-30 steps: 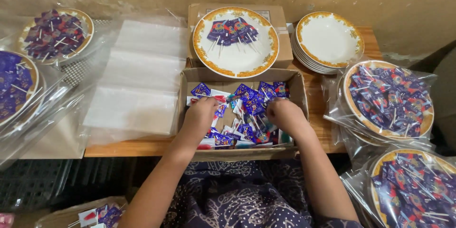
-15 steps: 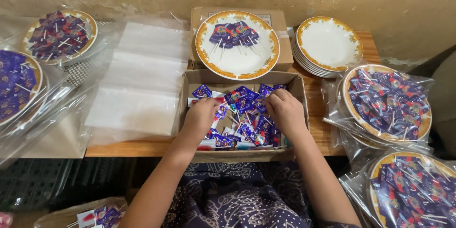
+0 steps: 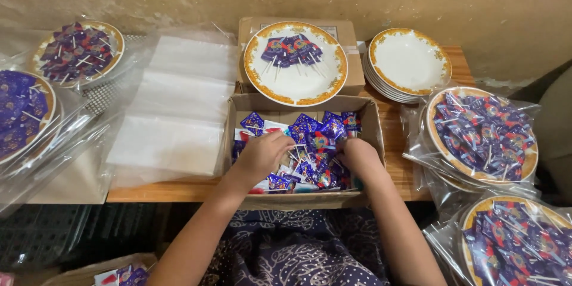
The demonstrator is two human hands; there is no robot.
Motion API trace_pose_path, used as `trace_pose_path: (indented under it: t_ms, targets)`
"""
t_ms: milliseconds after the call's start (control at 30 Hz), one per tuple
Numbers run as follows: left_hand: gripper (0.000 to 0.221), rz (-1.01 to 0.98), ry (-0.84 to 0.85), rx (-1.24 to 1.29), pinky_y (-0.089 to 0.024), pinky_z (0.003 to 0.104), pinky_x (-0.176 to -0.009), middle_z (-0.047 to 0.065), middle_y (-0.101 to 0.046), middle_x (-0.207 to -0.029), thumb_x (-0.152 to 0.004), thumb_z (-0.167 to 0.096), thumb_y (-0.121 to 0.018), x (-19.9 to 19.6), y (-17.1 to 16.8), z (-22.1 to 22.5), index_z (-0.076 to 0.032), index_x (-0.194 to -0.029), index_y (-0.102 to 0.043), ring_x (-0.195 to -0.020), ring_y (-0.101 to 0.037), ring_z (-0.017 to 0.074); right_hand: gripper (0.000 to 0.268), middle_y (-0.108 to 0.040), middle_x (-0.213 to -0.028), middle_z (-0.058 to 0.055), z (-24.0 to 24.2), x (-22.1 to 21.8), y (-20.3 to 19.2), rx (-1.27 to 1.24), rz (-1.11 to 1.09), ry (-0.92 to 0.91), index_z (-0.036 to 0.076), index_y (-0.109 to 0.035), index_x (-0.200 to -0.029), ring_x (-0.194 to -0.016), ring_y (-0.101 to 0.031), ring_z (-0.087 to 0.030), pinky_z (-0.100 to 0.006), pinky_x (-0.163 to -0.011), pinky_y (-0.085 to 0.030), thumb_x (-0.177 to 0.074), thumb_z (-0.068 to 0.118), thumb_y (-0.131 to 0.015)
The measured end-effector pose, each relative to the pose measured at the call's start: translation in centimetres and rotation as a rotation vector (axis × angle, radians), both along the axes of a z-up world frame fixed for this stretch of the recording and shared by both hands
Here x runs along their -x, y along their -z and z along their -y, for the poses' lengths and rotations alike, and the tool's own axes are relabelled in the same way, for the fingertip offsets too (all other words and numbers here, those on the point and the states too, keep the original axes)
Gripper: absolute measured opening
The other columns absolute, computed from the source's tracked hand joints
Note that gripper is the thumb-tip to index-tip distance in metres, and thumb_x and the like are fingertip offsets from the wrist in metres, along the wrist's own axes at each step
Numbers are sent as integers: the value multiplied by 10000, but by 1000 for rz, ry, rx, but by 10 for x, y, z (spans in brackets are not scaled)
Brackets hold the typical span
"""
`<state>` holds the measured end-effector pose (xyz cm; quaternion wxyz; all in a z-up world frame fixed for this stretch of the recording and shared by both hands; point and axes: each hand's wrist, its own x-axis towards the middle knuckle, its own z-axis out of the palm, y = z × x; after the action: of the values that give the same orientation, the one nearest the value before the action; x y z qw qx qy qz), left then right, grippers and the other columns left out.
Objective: Arranging small food packets onto decorative plates and organizing the plates in a workspace.
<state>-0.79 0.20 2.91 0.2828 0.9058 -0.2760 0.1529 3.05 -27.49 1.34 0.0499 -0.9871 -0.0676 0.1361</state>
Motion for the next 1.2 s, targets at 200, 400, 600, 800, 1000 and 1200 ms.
trace_pose_path:
  t_ms: [200, 400, 600, 800, 1000, 1200]
  targets:
    - [162, 172, -158, -36, -573, 311, -735, -27, -582, -870, -1064, -325, -520, -15, -56, -15, -265, -1152, -643, -810, -687, 200, 278, -764, -932, -184, -5, 13, -23, -83, -5, -62, 106, -792, -996, -929, -746, -386, -496, -779, -618, -882, 316, -650]
    - [255, -101, -266, -169, -582, 401, -775, 51, -648, -904, -1090, -301, -471, -59, -68, -38, -175, -1109, -692, -841, -724, 271, 303, -750, -941, -178, -4, 13, -16, -60, -19, -76, 105, -783, -1008, -939, -746, -374, -481, -784, -612, -882, 353, -664]
    - [160, -51, -302, -296, -582, 383, -757, 87, -661, -897, -1021, -103, -542, -65, -95, -25, -74, -1016, -700, -853, -733, 272, 324, -745, -950, -149, -2, 12, -10, -49, -10, -93, 112, -779, -1035, -931, -751, -343, -448, -771, -614, -876, 371, -671]
    - [71, 26, -433, -264, -588, 326, -724, 99, -651, -846, -958, -40, -663, -90, -102, -19, -36, -1011, -710, -775, -722, 234, 309, -741, -951, -144, -1, 13, -8, -56, 2, -105, 108, -776, -1025, -925, -750, -337, -445, -767, -617, -881, 361, -675]
    - [28, 261, -550, -184, -605, 389, -630, 90, -626, -742, -908, -48, -663, -141, -68, -26, -26, -896, -649, -673, -726, 287, 275, -732, -926, -127, 0, 12, -4, -69, 2, -91, 120, -778, -976, -902, -752, -332, -438, -740, -617, -864, 355, -690]
    - [105, 386, -650, -245, -618, 335, -635, 56, -661, -711, -907, -35, -643, -157, -76, -16, -49, -1004, -603, -656, -740, 226, 263, -734, -887, -104, 8, 6, 15, -89, -8, -67, 129, -777, -924, -873, -755, -319, -427, -713, -617, -815, 365, -733]
